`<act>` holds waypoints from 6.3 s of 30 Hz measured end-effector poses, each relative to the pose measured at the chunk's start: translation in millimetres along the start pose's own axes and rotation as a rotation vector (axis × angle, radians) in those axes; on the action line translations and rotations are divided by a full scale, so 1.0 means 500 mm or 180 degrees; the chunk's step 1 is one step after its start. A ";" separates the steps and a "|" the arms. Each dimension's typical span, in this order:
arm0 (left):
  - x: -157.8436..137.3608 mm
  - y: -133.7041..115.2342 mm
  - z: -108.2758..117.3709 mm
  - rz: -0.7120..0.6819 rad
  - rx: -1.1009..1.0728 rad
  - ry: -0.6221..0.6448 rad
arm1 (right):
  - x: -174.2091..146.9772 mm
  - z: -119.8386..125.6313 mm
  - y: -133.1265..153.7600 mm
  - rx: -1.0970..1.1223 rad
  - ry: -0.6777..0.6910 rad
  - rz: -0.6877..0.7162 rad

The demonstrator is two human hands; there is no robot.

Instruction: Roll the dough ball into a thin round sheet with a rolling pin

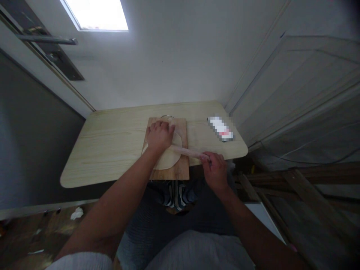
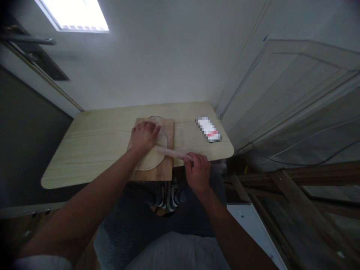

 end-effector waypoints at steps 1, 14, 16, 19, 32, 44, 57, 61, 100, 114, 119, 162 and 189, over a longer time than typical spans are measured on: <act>-0.001 0.000 0.001 -0.0009 0.0006 0.0012 | 0.000 0.000 0.000 -0.0013 0.0008 -0.0006; 0.056 -0.020 -0.019 -0.0128 0.0238 -0.0030 | 0.058 -0.013 -0.021 -0.0284 -0.0063 -0.0183; 0.066 -0.024 -0.020 -0.0143 0.0254 -0.0077 | 0.067 -0.016 -0.024 -0.0338 -0.0045 -0.0188; 0.078 -0.031 -0.019 -0.0162 0.0231 -0.0144 | 0.079 -0.020 -0.029 -0.0403 -0.0026 -0.0186; 0.090 -0.029 -0.007 -0.0104 -0.0220 -0.0422 | 0.084 -0.026 -0.027 -0.0534 0.0016 -0.0213; -0.011 0.000 -0.001 -0.0394 -0.0242 -0.0316 | 0.061 -0.024 -0.026 0.0247 -0.0451 -0.0156; 0.029 -0.019 -0.011 -0.0481 -0.0032 -0.0144 | 0.053 -0.025 -0.013 -0.0226 -0.0435 -0.0094; 0.048 -0.018 -0.024 -0.0477 -0.0038 -0.0145 | 0.070 -0.027 -0.013 -0.0255 -0.0378 -0.0131; 0.018 -0.008 -0.021 -0.0510 -0.0107 0.0117 | 0.032 -0.011 -0.003 -0.0180 -0.0321 -0.0146; 0.100 -0.033 -0.037 -0.0513 -0.0085 0.0117 | 0.108 -0.031 -0.030 -0.0242 -0.0164 -0.0246; 0.127 -0.040 -0.047 -0.0442 -0.0150 0.0230 | 0.129 -0.036 -0.036 -0.0197 -0.0146 -0.0292; 0.058 -0.003 -0.018 -0.0391 -0.0050 0.0155 | 0.098 -0.036 -0.020 -0.0208 -0.0245 -0.0182; 0.189 -0.029 -0.080 -0.0440 -0.0185 0.0531 | 0.194 -0.051 -0.046 -0.0537 0.0060 -0.0602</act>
Point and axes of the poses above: each hand's wrist, its own x-axis towards the middle knuckle, its own z-axis out of the back of the hand, y = z × x, the point moved 5 cm from there along x, towards the middle knuckle, and after that the axes turned 1 degree about -y, right-handed, at the moved point
